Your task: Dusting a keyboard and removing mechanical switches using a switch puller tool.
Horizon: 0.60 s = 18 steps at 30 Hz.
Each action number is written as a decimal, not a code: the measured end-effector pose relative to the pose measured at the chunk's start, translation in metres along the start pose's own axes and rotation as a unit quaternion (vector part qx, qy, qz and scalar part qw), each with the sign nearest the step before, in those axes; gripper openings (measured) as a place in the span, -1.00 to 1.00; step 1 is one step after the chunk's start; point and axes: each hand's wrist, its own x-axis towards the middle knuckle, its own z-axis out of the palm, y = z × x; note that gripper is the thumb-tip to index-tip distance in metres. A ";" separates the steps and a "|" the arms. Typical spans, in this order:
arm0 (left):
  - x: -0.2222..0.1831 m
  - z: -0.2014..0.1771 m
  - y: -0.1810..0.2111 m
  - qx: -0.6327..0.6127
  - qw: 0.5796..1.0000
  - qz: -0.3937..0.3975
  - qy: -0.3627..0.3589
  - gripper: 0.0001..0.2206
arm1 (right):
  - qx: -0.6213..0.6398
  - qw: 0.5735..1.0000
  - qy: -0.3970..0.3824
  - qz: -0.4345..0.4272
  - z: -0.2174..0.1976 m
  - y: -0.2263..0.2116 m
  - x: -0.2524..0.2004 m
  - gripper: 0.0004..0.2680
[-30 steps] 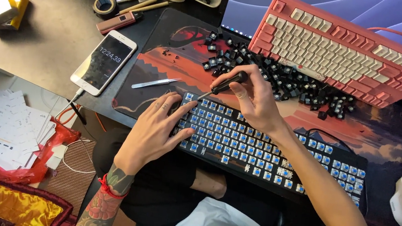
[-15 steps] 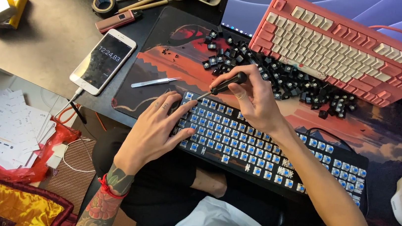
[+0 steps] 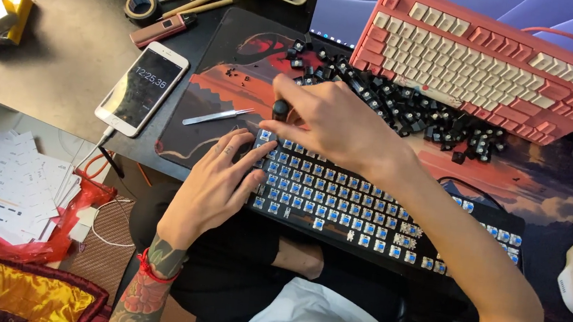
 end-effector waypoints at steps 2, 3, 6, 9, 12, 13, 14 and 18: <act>0.004 -0.004 0.003 -0.005 1.000 0.005 0.010 -0.53 | -0.030 0.999 -0.017 0.001 0.002 -0.002 0.006 -0.79; 0.005 -0.008 0.006 -0.041 0.999 -0.014 0.021 -0.59 | -0.107 0.994 -0.035 0.014 0.007 -0.001 0.009 -0.79; 0.011 -0.005 -0.001 -0.120 0.989 -0.052 0.068 -0.71 | -0.270 0.962 -0.044 0.016 0.016 -0.010 0.012 -0.72; 0.025 -0.013 0.007 -0.197 0.968 -0.066 0.138 -0.73 | -0.375 0.927 -0.026 0.008 0.023 -0.014 0.015 -0.63; 0.044 -0.019 0.018 -0.246 0.948 -0.048 0.195 -0.62 | -0.392 0.919 -0.008 0.035 0.026 -0.018 0.020 -0.58; 0.050 -0.019 0.021 -0.260 0.940 -0.038 0.217 -0.59 | -0.387 0.920 -0.002 0.059 0.027 -0.020 0.022 -0.55; 0.052 -0.008 0.013 -0.259 0.940 -0.037 0.218 -0.59 | -0.387 0.920 -0.001 0.058 0.022 -0.022 0.022 -0.55; 0.061 0.009 0.003 -0.221 0.939 -0.021 0.262 -0.76 | -0.311 0.948 -0.047 0.045 -0.003 -0.029 0.018 -0.54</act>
